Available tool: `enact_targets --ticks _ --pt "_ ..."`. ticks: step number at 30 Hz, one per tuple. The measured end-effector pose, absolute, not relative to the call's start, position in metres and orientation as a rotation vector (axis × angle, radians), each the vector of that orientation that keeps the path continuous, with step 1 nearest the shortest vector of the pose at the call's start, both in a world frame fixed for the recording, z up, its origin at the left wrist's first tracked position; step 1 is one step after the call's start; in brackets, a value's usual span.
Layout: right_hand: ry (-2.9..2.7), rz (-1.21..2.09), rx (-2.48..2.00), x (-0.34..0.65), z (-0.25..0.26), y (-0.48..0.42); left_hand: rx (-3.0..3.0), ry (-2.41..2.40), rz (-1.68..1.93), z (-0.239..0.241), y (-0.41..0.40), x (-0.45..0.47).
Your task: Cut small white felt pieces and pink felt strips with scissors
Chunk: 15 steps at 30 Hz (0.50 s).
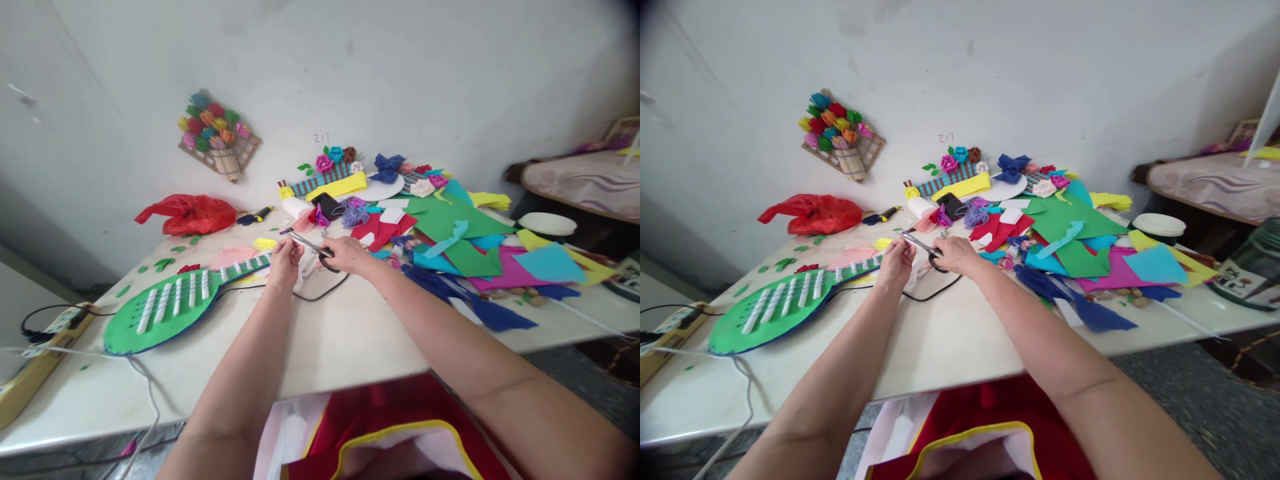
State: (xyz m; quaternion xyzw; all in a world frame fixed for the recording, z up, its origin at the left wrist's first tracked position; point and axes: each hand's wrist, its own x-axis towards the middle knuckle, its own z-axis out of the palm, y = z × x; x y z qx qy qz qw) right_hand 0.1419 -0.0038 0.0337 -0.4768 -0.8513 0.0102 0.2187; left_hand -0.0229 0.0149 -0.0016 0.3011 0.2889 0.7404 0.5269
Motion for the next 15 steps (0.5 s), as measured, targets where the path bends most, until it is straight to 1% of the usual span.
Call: enact_targets --ticks 15 --pt "-2.324 0.048 -1.31 0.1451 0.0332 -0.0003 0.798 0.702 1.708 -0.0006 0.0121 -0.0183"
